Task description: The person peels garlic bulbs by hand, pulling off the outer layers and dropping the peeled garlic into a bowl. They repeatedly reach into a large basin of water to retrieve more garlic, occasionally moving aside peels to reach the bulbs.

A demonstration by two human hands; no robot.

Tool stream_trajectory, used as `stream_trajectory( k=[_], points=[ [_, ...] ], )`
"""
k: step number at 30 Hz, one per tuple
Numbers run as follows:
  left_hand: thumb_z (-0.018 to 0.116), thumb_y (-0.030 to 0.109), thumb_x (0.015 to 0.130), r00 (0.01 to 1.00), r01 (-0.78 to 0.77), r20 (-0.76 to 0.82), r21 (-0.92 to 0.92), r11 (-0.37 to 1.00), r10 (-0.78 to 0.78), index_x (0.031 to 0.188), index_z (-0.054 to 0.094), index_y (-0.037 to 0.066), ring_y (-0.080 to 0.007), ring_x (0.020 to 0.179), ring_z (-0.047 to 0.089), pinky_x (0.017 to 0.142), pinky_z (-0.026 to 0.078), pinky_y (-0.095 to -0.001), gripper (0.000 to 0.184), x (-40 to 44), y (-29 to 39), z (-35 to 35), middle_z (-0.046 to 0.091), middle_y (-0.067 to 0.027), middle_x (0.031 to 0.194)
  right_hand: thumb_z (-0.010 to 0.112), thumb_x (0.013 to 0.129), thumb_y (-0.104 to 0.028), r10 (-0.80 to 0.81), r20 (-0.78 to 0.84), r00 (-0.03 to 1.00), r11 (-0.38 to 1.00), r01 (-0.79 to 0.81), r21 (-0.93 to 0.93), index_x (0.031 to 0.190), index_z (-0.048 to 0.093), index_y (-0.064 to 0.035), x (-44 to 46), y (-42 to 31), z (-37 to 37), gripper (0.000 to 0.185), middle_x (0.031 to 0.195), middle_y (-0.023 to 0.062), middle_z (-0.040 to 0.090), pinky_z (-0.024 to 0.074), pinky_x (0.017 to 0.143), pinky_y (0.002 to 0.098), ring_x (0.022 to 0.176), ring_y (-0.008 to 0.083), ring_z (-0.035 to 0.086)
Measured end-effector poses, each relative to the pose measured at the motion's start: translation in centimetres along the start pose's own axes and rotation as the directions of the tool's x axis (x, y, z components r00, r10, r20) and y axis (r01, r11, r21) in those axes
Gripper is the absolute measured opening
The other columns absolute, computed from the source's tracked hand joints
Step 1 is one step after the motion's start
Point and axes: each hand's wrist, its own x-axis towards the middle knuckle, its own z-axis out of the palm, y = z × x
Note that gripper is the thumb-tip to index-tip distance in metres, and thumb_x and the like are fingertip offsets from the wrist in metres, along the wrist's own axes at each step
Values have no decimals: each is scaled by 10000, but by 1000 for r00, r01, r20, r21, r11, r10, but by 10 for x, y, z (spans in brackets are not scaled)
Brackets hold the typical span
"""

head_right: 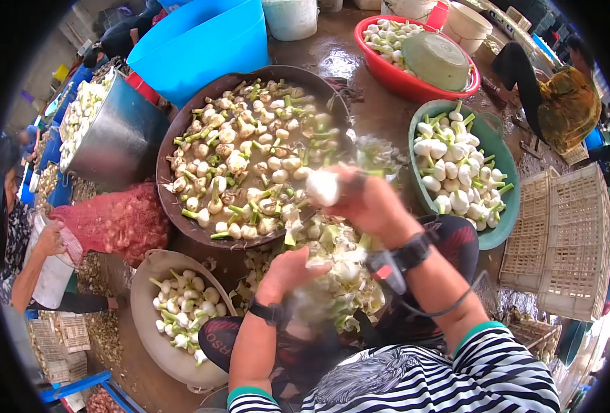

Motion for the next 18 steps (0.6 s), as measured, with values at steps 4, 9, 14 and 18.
stream_trajectory(
  k=[4,9,14,18],
  points=[
    [617,373,835,980,-61,-196,-471,880,-37,1138,527,-35,-279,813,652,682,498,-350,517,9,-14,-2,655,-177,922,613,848,-244,-43,-165,985,872,-43,-488,1053,612,-5,-21,-83,-40,315,934,76,637,529,629,264,798,164,632],
    [570,244,898,969,-133,-150,-986,96,-195,1112,569,25,-148,790,653,653,499,-240,306,3,9,-36,648,-113,980,637,726,-81,-271,-118,955,-488,-242,-839,985,656,-34,-20,-136,-152,264,907,160,651,490,750,383,848,303,625],
    [551,239,910,961,-129,-125,-992,2,-248,1115,552,27,-155,758,641,645,498,-245,296,12,6,-35,641,-108,959,576,680,-15,60,140,988,-296,152,-943,1026,634,-14,75,-115,-118,351,934,200,632,466,814,392,911,348,591],
    [543,230,914,959,-144,-138,-990,-5,-246,1153,514,-16,-162,797,633,663,493,-249,344,12,5,-44,633,-138,982,620,712,-7,144,477,867,-36,486,-873,1107,599,-32,178,-27,-19,397,1027,173,623,476,820,369,941,307,602]
  ],
)
